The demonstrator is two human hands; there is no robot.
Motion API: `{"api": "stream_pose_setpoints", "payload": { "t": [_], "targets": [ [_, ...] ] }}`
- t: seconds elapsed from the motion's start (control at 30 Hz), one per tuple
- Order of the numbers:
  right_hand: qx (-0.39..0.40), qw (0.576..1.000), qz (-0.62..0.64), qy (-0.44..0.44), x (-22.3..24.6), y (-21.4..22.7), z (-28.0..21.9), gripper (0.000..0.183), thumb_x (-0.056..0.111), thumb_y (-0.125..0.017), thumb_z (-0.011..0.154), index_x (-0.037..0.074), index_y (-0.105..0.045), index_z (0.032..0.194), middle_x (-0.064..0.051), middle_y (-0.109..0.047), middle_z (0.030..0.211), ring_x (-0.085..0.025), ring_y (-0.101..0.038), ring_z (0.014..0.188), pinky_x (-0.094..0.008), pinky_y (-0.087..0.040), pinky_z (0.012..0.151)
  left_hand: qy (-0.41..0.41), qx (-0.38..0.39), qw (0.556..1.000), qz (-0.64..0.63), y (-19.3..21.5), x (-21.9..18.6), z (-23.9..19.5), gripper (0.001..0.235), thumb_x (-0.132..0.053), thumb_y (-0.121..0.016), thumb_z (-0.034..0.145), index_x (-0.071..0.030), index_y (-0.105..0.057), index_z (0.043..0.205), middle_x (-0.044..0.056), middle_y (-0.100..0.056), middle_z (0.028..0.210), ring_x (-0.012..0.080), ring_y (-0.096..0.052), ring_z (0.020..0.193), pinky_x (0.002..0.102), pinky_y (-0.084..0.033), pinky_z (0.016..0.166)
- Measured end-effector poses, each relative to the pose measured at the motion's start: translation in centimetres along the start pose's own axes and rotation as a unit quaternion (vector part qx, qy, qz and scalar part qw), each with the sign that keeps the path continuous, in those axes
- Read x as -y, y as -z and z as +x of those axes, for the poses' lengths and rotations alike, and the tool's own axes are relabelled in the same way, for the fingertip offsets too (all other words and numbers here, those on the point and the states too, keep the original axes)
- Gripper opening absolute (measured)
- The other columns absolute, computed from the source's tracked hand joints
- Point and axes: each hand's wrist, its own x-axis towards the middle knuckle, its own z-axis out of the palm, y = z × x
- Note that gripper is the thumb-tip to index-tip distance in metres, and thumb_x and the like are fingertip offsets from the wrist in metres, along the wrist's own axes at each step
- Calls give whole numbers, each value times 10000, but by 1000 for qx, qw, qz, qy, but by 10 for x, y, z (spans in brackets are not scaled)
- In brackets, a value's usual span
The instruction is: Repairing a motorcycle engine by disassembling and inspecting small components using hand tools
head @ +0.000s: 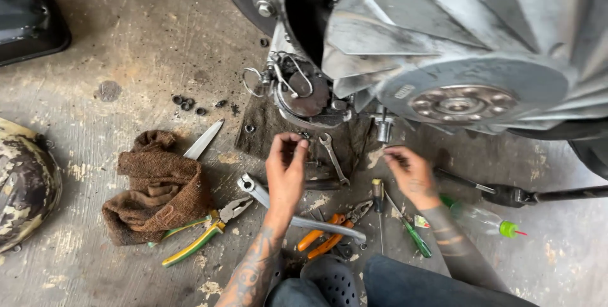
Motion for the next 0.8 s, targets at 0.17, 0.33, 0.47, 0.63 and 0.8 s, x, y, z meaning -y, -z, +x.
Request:
{"api": "stream_pose_setpoints", "payload": {
  "t": [0.17, 0.33, 0.47, 0.63, 0.8],
  "targets": [
    [90, 986, -109, 93, -38, -29, -1, 298, 81, -750, 855, 135, -736, 1148, -125, -769, 930, -328, -756, 885, -430, -612, 762, 14, -8, 1000, 7, -5, -1, -12, 103, -78, -684, 966, -5, -657, 1033, 147, -661, 810, 246, -621, 783, 382, -530, 699],
    [91, 963, -226, 119, -43, -43, -2, 285, 251, -737, 892, 240, -697, 1174, -18, -743, 940, -265, -751, 899, -395, -619, 764, 38, 11, 999, 28, 0, -8, -28, 90, -100, -684, 973, -22, -676, 1018, 128, -657, 778, 230, -607, 751, 358, -507, 643],
    [109, 963, -231, 84, -50, -44, -2, 221, 239, -764, 840, 249, -678, 1043, -1, -730, 887, -271, -748, 890, -403, -619, 752, 61, 38, 996, 59, 6, -22, -39, 120, -140, -689, 957, -38, -691, 1021, 157, -687, 777, 249, -632, 737, 375, -509, 632],
    [79, 996, -41, 31, 4, -27, -16, 144, 77, -798, 797, 133, -757, 924, -89, -758, 765, -256, -751, 735, -342, -589, 643, 56, 68, 993, 84, 11, -34, -43, 153, -187, -703, 941, -68, -707, 1038, 201, -732, 864, 322, -700, 802, 422, -541, 673],
    [72, 994, 43, 71, 143, 34, -37, 114, 68, -812, 810, 93, -805, 921, -108, -788, 738, -140, -707, 670, -324, -602, 638, -3, 176, 983, 55, 12, -85, -49, 216, -200, -735, 947, -29, -744, 1079, 199, -744, 951, 371, -739, 924, 452, -599, 794]
  ]
}}
